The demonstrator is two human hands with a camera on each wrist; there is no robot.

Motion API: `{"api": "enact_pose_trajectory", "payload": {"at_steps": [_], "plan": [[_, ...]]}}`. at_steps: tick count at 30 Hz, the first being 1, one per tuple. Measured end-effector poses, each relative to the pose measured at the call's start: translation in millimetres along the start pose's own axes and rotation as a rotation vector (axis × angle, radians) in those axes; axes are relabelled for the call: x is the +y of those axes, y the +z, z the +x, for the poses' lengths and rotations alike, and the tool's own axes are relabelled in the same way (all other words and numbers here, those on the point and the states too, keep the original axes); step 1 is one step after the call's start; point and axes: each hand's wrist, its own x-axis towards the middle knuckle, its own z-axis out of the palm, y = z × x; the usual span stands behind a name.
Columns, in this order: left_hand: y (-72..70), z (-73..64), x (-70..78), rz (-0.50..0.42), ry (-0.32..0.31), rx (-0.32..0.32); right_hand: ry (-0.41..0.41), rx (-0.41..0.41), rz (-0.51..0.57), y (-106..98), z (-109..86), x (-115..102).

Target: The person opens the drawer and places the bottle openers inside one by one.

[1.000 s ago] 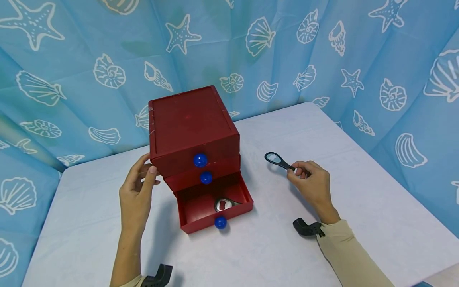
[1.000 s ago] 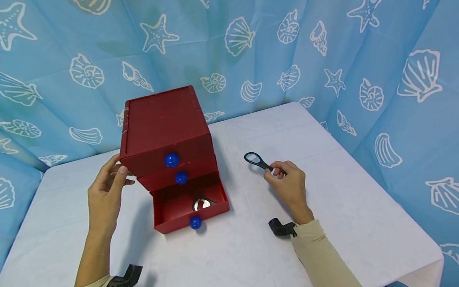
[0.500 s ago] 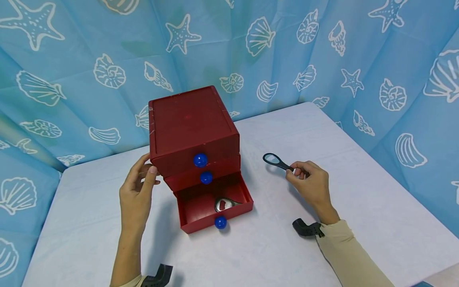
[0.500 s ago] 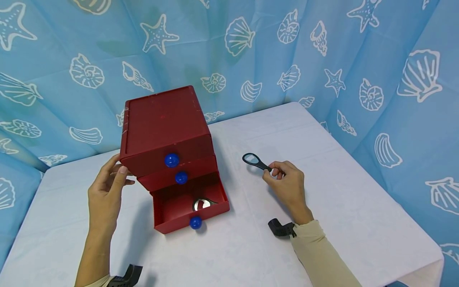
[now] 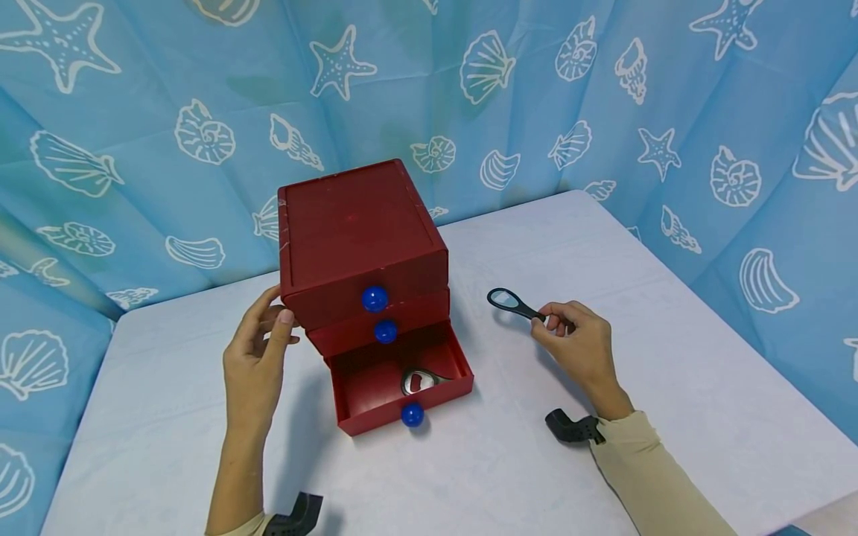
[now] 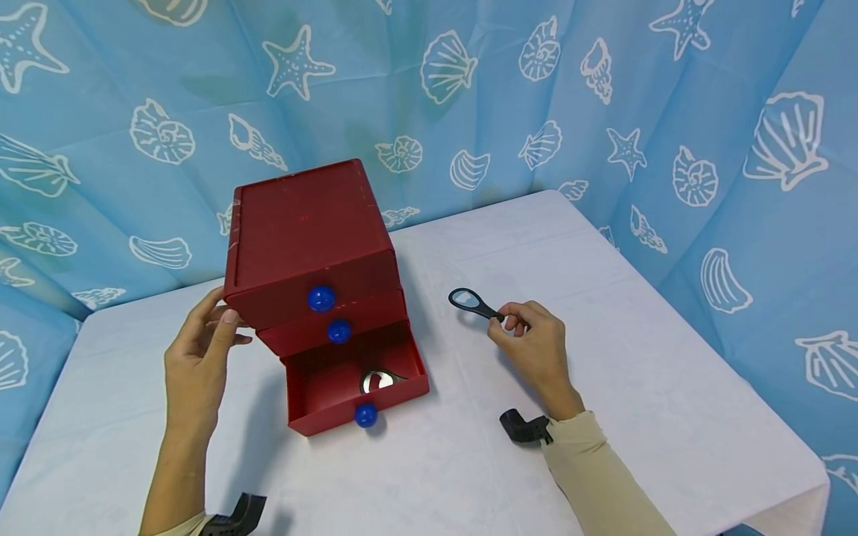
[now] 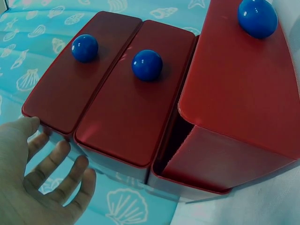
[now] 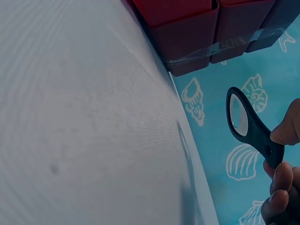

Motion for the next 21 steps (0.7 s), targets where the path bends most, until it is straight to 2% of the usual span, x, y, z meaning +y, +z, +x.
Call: {"api": "enact_pose_trajectory", "payload": {"at_steps": [21], "plan": [[-0.1, 0.0, 0.8, 0.006, -0.008, -0.004, -0.042, -0.002, 0.040, 2.0, -0.7, -0.8]]}}
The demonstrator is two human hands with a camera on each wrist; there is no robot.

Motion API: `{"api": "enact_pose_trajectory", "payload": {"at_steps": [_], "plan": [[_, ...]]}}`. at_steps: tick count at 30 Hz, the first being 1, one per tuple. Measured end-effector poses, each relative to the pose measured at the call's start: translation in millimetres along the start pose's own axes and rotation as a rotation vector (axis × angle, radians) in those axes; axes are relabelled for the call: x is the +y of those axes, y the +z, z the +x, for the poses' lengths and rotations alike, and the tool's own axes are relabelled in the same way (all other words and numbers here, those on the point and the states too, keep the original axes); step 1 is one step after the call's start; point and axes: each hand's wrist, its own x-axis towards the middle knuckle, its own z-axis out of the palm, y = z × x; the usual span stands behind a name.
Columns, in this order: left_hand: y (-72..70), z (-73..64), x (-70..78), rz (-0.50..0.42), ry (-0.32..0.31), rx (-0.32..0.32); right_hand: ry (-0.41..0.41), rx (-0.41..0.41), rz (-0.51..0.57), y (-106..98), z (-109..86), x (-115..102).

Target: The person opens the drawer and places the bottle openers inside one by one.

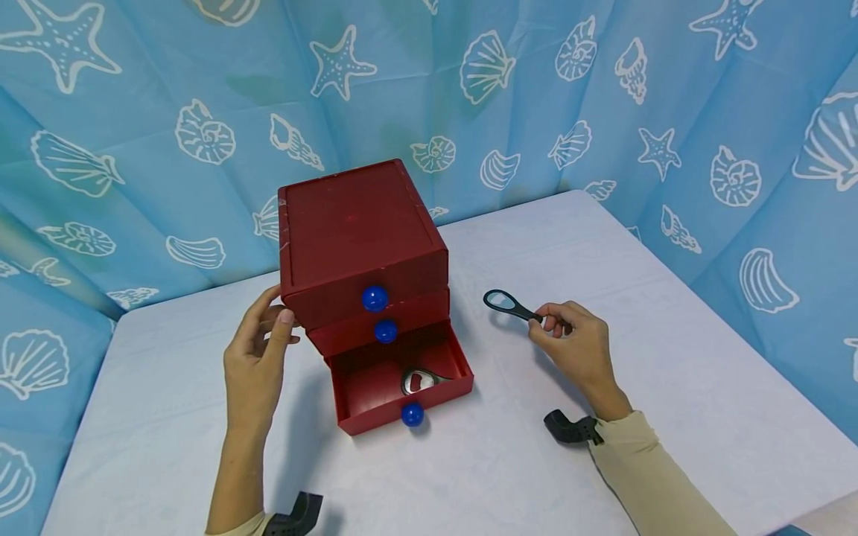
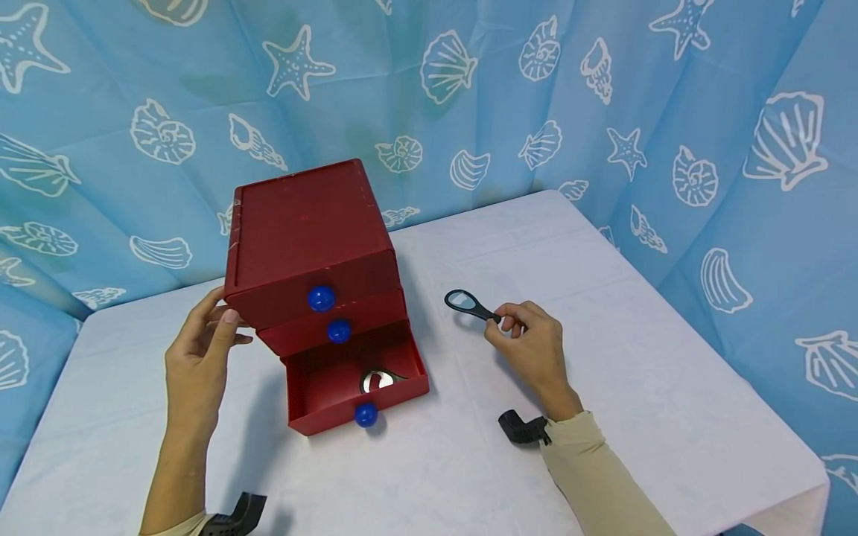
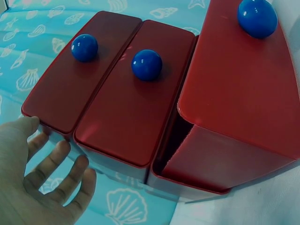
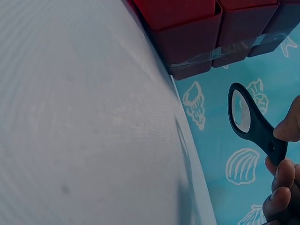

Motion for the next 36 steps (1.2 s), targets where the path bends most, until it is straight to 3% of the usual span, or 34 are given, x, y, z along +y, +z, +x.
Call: {"api": "enact_pose_trajectory", "payload": {"at_steps": [36], "plan": [[0.4, 0.2, -0.5, 0.017, 0.006, 0.000, -0.080, -0.035, 0.036, 3.8, -3.6, -4.7]]}}
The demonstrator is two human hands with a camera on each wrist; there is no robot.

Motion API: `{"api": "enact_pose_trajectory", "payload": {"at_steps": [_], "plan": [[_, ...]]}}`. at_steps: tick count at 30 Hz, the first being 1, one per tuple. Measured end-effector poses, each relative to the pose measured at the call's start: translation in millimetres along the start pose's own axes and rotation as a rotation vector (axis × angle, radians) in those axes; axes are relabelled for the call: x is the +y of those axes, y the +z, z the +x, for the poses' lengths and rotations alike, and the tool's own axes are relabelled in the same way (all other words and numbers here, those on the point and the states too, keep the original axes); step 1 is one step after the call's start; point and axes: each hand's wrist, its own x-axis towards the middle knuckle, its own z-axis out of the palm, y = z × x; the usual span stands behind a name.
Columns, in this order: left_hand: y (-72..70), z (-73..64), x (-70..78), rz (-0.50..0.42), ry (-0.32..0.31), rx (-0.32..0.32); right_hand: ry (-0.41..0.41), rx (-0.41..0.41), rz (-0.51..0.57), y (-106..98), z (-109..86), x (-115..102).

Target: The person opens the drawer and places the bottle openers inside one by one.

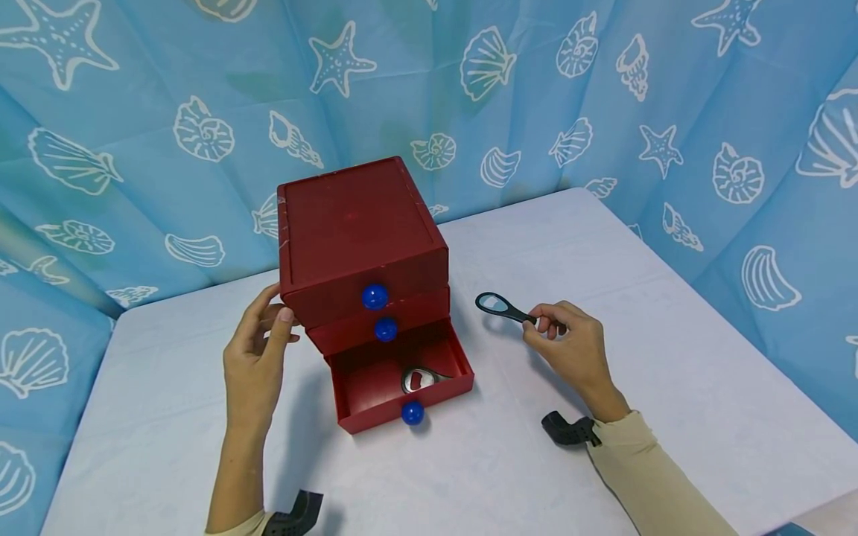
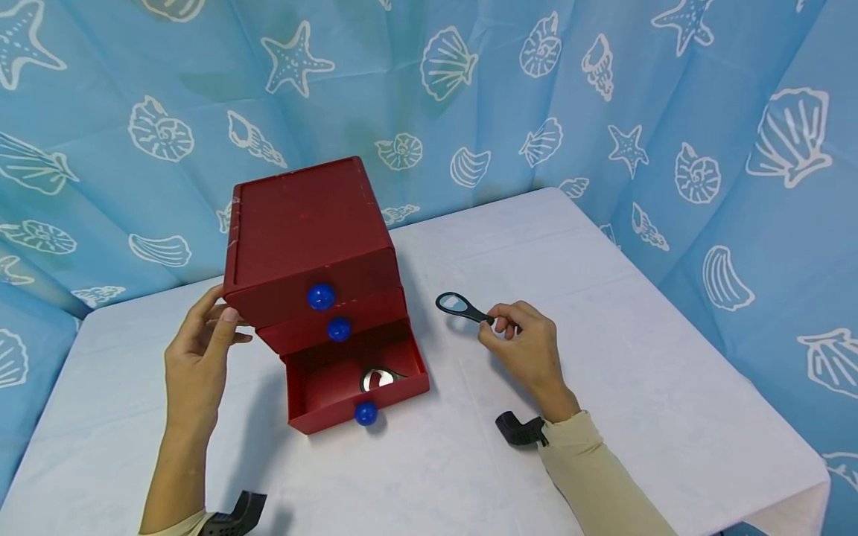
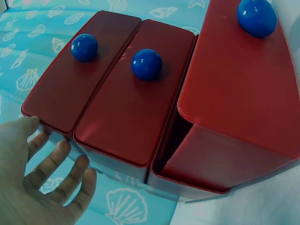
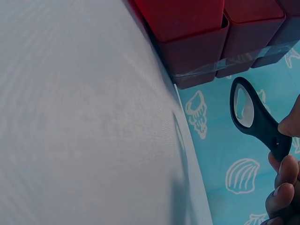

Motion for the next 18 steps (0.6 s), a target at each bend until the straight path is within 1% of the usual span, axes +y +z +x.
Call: {"api": "enact_pose_trajectory", "payload": {"at_steps": [9, 18], "plan": [[0.0, -0.2, -0.6, -0.002, 0.000, -0.002, 0.010, -0.015, 0.003, 0.8, -1.0, -1.8], [0.2, 0.3, -1.7, -0.008, 0.005, -0.005, -0.005, -0.017, 0.008, 2.5, -1.8, -1.4]]}}
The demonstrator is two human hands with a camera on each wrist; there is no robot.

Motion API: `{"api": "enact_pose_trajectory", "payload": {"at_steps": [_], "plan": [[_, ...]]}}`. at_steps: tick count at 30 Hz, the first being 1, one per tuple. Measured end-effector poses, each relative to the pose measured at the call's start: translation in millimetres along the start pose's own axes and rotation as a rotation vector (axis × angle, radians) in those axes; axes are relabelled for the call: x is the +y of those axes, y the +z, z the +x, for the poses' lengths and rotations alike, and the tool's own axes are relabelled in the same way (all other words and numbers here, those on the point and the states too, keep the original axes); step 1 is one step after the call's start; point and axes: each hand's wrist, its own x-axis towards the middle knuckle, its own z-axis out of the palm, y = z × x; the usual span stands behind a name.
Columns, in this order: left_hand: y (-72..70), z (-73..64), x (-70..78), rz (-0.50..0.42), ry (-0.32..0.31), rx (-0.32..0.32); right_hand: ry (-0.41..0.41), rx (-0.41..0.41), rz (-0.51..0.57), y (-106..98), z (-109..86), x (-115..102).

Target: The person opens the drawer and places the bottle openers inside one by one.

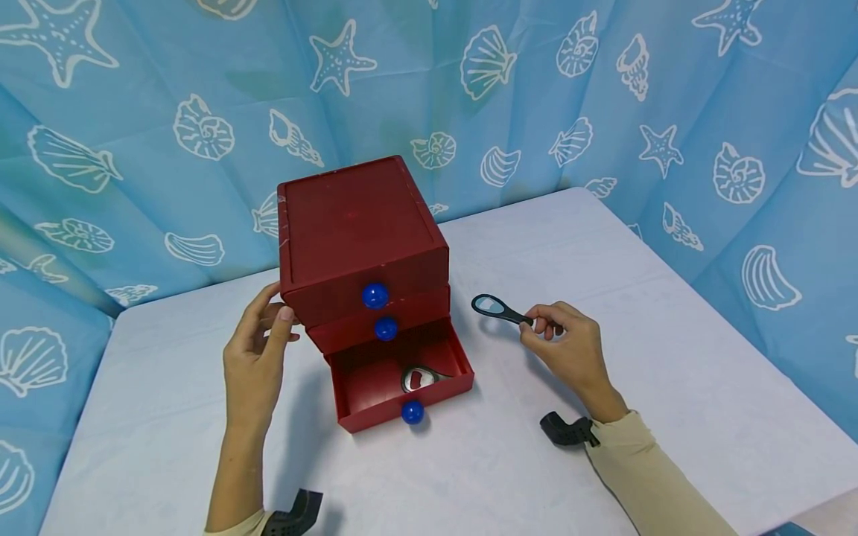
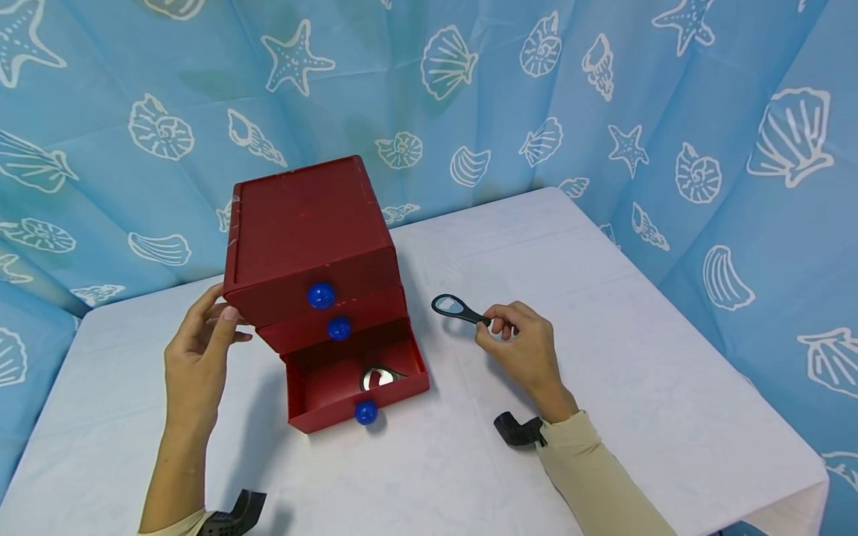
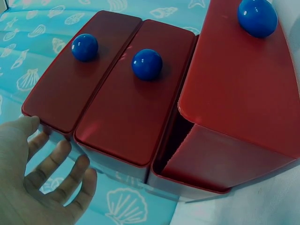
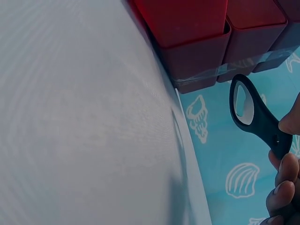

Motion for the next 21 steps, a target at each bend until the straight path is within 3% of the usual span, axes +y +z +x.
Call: {"api": "enact_pose_trajectory", "payload": {"at_steps": [21], "plan": [[0.0, -0.6, 0.5, 0.009, -0.013, -0.004, -0.035, -0.015, 0.008, 2.7, -1.1, -2.7]]}}
